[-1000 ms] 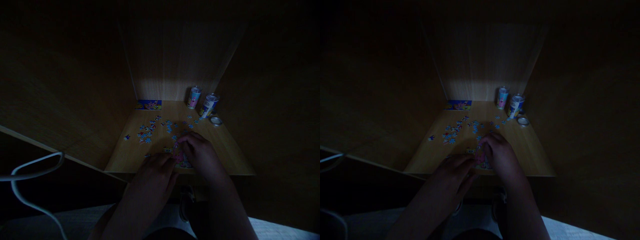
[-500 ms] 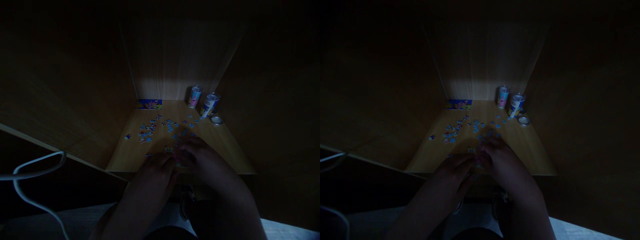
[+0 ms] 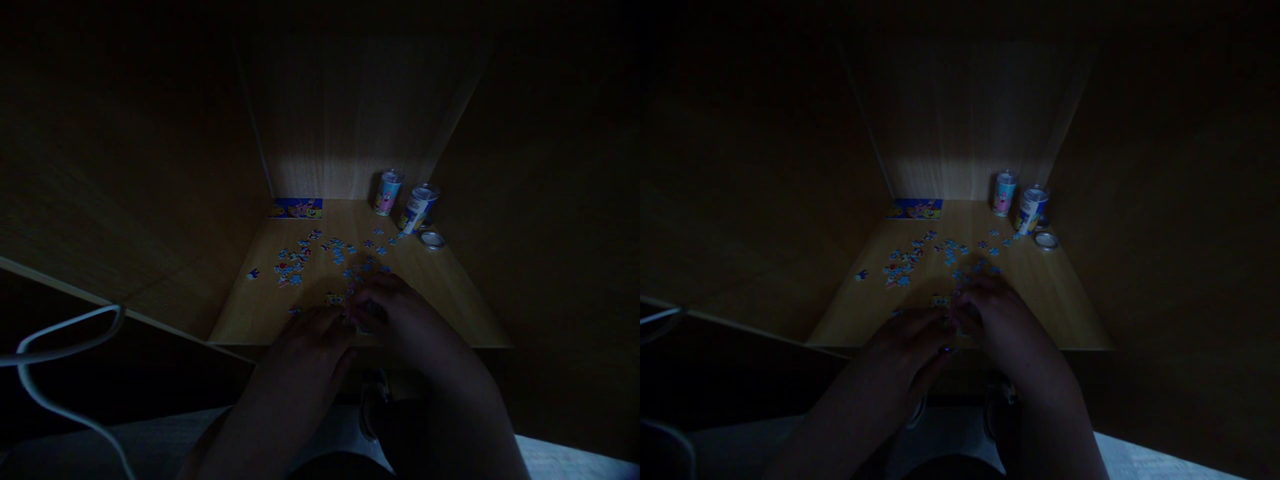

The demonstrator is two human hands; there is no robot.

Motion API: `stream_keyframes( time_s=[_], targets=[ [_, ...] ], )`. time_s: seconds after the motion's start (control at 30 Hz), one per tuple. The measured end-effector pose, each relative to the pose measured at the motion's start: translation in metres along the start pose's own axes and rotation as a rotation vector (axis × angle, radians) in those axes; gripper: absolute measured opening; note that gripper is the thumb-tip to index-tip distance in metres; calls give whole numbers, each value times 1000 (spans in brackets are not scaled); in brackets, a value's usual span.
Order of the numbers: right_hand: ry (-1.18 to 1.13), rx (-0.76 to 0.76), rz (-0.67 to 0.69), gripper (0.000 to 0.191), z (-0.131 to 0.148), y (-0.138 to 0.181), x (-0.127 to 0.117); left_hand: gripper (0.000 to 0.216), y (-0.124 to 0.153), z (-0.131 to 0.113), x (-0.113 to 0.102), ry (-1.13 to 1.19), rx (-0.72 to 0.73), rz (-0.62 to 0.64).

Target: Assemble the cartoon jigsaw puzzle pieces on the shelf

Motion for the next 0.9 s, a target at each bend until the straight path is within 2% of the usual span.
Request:
stream_keyframes(
  time_s=[0.13, 0.43, 0.6, 0.9],
  targets=[
    [-2, -12, -7, 7, 0, 2, 0, 36, 1, 0, -1, 5, -6, -3],
    [-4, -14, -2, 10, 0, 0, 1, 38, 2, -3, -3, 17, -8, -8],
    [13, -29, -7, 5, 2, 2, -1, 42, 1, -3, -3, 21, -3, -11],
    [31, -63, -28, 11, 2, 2, -1, 42, 4, -2, -4, 22, 3, -41]
  ],
)
Point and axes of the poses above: each hand's wrist, its own y-axis away from the middle knuckle, its own x-axis out of the palm, z = x × y, the point moved 9 cm from there along -y, towards the middle knuckle, and after that the axes turned 7 degrees about x, right-handed, at the moved point
